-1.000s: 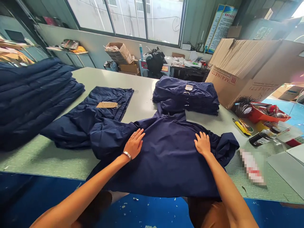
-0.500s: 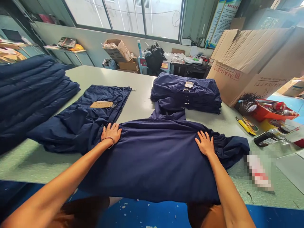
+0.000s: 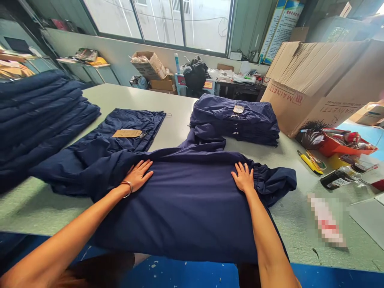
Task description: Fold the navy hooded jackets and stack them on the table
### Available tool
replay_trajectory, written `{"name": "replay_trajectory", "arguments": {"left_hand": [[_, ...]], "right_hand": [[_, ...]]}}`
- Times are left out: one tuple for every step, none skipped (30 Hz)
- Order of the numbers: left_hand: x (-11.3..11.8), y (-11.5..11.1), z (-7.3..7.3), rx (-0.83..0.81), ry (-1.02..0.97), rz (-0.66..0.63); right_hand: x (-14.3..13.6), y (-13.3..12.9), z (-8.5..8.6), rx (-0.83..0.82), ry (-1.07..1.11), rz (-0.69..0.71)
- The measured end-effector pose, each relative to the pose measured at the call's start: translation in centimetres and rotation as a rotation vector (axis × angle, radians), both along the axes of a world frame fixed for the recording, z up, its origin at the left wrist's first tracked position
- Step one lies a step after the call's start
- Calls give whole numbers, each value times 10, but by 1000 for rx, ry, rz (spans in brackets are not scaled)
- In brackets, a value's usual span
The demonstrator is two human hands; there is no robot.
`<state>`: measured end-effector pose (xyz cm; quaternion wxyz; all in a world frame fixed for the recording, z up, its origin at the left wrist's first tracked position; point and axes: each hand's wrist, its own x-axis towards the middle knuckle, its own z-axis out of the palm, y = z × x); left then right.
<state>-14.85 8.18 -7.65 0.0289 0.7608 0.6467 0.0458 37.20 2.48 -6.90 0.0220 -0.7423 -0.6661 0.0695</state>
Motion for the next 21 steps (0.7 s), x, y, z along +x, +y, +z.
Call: {"name": "replay_trajectory", "arguments": {"left_hand": [[-6,4,-1,-2,-9,10],[-10,8,-1,-1,-16,17],[-13,11,-2,4,-23,17],[-16,15,-3,10,-28,11],[-17,18,-4,15,-31,4],[-19,21,-5,18,-34,-1],[-20,23,-6,20,-34,-4],[-21,25,-7,25,-34,-6],[-22,27,-8,32,-33,-9],[-23,28,-10,42,-32,-11],[-24,29,-11,54,-32,-13],[-24,29,-11,66,-31,-16],[-25,28,-11,78,-30,-21],[-24,27,-10,90,-27,-30],[-23,26,-8,106,-22,-47],[-20,24,-6,125,-14,-69],[-16,20,-3,142,-4,-95],[-9,16,-1,154,7,-120],[-1,11,2,161,15,-139],[10,5,4,164,20,-153],[21,-1,6,161,20,-163]], "right_hand": [[-5,6,1,0,5,5],[-10,11,1,-1,9,9],[-14,16,2,-1,15,12],[-17,19,2,1,20,14],[-20,23,2,6,26,14],[-21,24,2,14,30,14],[-21,25,2,25,34,18],[-17,25,2,38,34,33],[-10,23,2,54,28,61],[1,20,1,69,13,94],[15,16,1,81,-12,126],[33,11,2,85,-48,149],[52,6,2,80,-92,145],[71,1,3,64,-139,108],[88,-4,5,41,-181,32],[101,-9,7,28,-212,-73],[110,-12,9,31,-232,-171],[113,-16,11,50,-240,-244],[111,-18,12,81,-236,-276],[104,-21,13,109,-222,-258],[95,-23,13,121,-198,-196]]}}
